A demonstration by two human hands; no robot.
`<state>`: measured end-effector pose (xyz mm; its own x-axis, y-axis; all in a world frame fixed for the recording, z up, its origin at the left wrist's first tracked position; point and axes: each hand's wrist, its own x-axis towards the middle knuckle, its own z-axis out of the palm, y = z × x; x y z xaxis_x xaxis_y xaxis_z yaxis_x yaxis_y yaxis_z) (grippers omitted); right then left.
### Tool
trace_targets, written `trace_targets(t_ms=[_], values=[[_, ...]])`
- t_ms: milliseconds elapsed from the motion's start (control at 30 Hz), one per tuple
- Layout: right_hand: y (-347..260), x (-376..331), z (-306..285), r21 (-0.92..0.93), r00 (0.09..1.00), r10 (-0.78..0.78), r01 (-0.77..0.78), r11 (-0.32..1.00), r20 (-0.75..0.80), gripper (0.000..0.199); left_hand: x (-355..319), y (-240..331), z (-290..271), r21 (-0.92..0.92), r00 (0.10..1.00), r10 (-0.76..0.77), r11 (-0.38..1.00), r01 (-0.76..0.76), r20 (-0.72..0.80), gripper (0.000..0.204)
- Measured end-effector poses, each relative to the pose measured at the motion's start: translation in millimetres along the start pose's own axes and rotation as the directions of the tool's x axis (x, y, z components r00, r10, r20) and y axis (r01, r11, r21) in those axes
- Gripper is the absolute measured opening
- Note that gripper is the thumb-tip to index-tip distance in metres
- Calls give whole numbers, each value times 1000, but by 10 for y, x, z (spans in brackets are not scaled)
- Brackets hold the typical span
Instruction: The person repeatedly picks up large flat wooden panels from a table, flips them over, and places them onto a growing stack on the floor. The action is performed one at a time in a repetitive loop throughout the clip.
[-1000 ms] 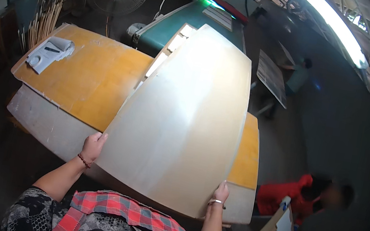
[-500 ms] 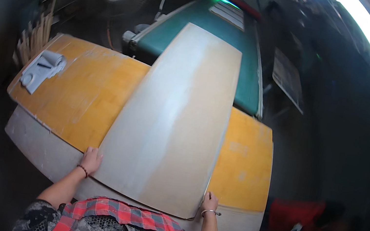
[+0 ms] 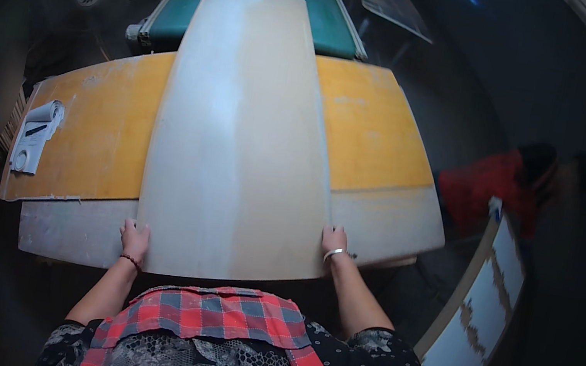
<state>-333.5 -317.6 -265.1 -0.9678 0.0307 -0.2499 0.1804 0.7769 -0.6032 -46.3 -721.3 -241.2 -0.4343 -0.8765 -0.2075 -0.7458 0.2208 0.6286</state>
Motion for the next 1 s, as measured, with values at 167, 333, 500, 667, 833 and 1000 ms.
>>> trace_targets(t_ms=[167,333,500,667,833,1000], values=[[522,-1022,-160,186,956,23,-81,979,293,40,-634,-608,-419,-409,928,-39,890,201,370,29],[961,-2246,62,191,856,168,-293,937,489,53,-860,-2070,-656,-454,468,133,570,685,873,49],[1814,-3249,279,179,935,212,-269,946,285,63,-1773,-2162,-899,-253,574,-175,769,587,800,56],[2265,-4174,134,212,972,227,-235,949,63,56,-2280,-2939,-874,-239,637,-180,824,514,749,58],[2863,-4706,-186,219,939,339,-343,914,54,51,-2861,-2817,-933,-275,699,-18,912,304,715,62],[3253,-4803,-443,239,917,398,-383,892,-13,59,-3154,-2105,-730,-212,736,-176,891,402,653,58]])
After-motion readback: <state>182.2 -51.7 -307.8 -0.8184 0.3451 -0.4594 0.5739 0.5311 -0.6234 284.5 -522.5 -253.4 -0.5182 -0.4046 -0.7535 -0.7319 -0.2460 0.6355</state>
